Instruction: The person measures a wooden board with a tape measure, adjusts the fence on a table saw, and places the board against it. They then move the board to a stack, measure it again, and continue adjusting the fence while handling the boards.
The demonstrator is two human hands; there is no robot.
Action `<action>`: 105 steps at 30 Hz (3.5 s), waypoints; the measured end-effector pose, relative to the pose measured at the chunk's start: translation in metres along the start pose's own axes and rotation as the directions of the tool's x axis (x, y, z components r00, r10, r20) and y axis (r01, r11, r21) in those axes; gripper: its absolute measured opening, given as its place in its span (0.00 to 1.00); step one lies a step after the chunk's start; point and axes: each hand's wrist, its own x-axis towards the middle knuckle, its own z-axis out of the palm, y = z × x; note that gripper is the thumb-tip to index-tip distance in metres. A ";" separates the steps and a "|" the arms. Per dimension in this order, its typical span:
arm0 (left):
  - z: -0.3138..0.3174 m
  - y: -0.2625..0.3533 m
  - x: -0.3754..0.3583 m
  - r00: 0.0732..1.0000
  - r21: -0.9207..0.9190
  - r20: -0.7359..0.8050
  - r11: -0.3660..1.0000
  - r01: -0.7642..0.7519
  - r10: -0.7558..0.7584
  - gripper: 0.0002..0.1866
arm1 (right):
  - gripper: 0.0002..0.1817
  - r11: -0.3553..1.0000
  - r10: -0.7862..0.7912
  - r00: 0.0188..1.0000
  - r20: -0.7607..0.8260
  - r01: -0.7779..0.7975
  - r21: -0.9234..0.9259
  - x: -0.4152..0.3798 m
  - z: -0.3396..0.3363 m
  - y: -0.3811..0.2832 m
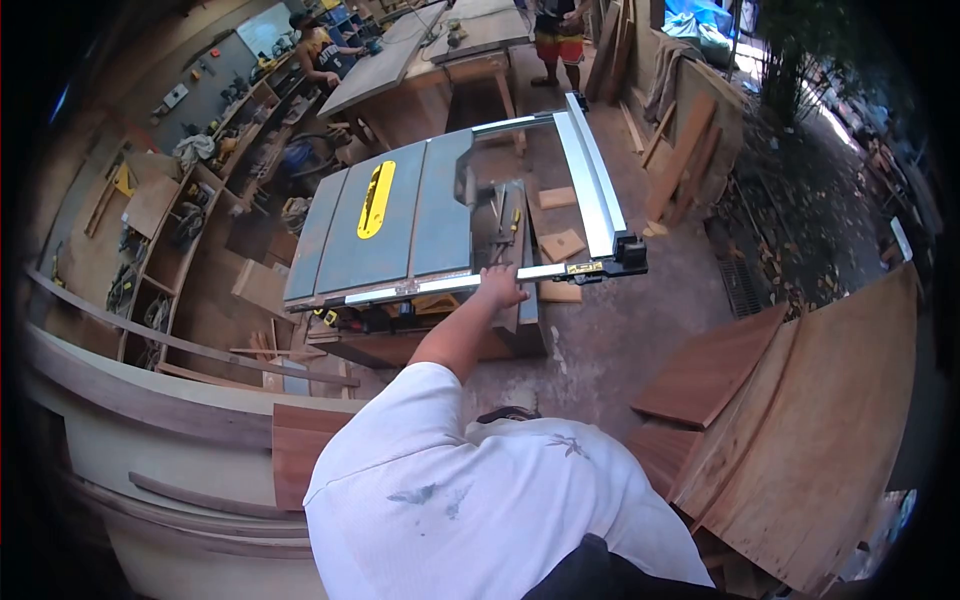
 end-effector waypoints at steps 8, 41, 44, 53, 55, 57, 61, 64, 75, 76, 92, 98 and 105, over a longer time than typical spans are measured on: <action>0.003 0.005 0.004 1.000 0.055 -0.027 0.998 0.011 -0.010 0.45 | 0.20 0.991 -0.111 0.994 0.000 0.111 0.068 0.064 0.042 -0.010; 0.013 0.001 0.000 0.998 0.091 -0.056 0.996 -0.013 0.019 0.50 | 0.34 0.949 0.208 0.970 -0.129 -0.232 -0.213 -0.012 0.006 0.023; 0.008 0.007 -0.003 1.000 0.057 -0.014 0.998 0.006 -0.006 0.52 | 0.38 0.976 0.100 0.935 -0.340 -0.159 -0.151 0.070 -0.007 -0.016; 0.001 0.005 0.000 0.997 0.012 0.073 1.000 0.022 -0.023 0.56 | 0.34 0.820 0.552 0.818 -0.160 -0.567 -0.075 0.236 -0.013 0.024; 0.003 0.004 -0.002 0.998 0.031 0.063 0.999 0.020 -0.022 0.55 | 0.32 0.875 0.480 0.867 -0.131 -0.484 0.003 0.259 0.010 0.052; 0.001 0.001 -0.002 0.999 0.041 0.048 0.999 -0.020 0.018 0.53 | 0.30 0.622 0.558 0.830 0.016 -0.431 0.654 0.221 0.000 -0.017; 0.000 -0.001 0.000 0.996 0.096 0.063 0.993 -0.073 0.067 0.53 | 0.32 0.711 0.526 0.851 0.014 -0.448 0.542 0.281 0.056 0.084; 0.006 0.001 -0.002 0.998 0.081 0.049 0.996 -0.038 0.034 0.56 | 0.29 0.753 0.630 0.776 -0.038 -0.598 0.273 0.274 0.048 0.002; 0.005 0.010 -0.006 0.999 0.115 0.025 0.993 0.021 -0.024 0.61 | 0.21 0.808 0.486 0.870 -0.088 -0.409 0.424 0.302 0.085 0.002; 0.004 0.012 -0.008 1.000 0.106 0.009 0.994 0.019 -0.020 0.60 | 0.23 0.807 0.563 0.826 -0.029 -0.542 0.234 0.308 0.073 0.009; 0.036 -0.015 -0.063 0.910 -0.256 -0.332 0.904 -0.342 0.250 0.43 | 0.26 0.521 0.495 0.733 0.467 -0.680 0.515 0.133 0.034 -0.133; 0.219 -0.118 -0.242 0.968 -0.608 0.238 0.766 0.210 -0.076 0.34 | 0.26 0.531 0.431 0.599 0.675 -0.773 0.346 0.026 0.072 -0.259; 0.422 -0.278 -0.464 0.685 -0.545 0.598 0.416 0.728 -0.416 0.32 | 0.21 0.617 0.510 0.428 0.746 -0.786 0.029 -0.078 0.120 -0.412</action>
